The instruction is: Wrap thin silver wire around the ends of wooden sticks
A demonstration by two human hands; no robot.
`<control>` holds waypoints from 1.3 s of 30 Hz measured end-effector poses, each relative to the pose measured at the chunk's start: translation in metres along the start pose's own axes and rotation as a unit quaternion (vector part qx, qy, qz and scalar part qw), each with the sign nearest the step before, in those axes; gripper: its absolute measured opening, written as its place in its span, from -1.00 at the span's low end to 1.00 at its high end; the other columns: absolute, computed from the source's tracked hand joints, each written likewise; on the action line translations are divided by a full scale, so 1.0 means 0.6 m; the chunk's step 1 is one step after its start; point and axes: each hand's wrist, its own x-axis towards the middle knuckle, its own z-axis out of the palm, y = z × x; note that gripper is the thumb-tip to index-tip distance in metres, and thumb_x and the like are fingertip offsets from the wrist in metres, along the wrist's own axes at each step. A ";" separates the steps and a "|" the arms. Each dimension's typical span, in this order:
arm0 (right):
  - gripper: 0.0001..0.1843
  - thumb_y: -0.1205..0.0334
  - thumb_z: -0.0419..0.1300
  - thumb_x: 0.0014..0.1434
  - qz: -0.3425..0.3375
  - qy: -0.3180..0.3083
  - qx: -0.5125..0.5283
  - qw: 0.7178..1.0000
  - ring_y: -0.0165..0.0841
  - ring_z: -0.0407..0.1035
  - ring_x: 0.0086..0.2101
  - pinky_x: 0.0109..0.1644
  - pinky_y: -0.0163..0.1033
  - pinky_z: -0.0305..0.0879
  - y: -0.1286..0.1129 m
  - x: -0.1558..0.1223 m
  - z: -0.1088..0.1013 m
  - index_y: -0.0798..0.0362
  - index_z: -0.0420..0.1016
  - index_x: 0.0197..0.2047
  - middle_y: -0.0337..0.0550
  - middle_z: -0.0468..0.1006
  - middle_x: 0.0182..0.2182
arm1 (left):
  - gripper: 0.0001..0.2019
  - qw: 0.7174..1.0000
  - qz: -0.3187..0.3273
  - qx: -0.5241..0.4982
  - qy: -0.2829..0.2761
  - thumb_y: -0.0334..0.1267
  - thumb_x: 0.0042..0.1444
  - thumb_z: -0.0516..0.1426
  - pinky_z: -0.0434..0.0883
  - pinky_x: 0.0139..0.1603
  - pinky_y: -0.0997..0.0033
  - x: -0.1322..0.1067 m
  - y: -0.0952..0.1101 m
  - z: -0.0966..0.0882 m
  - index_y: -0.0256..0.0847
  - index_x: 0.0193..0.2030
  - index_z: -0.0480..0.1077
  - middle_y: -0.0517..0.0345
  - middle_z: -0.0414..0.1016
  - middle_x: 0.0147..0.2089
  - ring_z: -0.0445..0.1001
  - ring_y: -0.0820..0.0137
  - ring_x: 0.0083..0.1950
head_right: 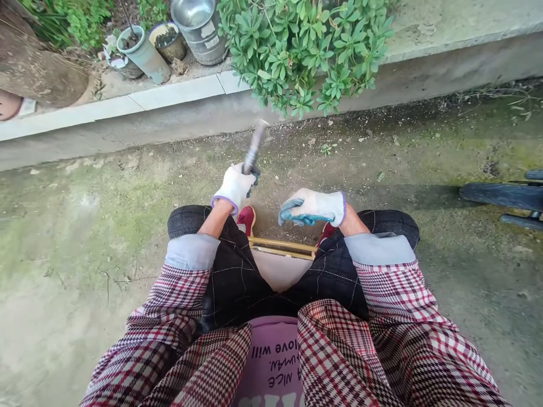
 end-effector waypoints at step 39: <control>-0.59 -0.02 0.29 0.15 0.025 0.056 -0.052 0.997 -0.49 0.23 -0.60 -0.55 -0.37 0.12 0.001 0.006 0.012 0.12 0.73 -0.12 -0.27 0.48 -0.57 | -0.67 0.977 -0.043 -0.210 0.014 -0.44 0.30 0.01 0.34 -0.45 0.51 0.018 -0.002 0.058 -0.25 0.13 0.45 0.13 0.56 -0.27 0.28 0.55 -0.54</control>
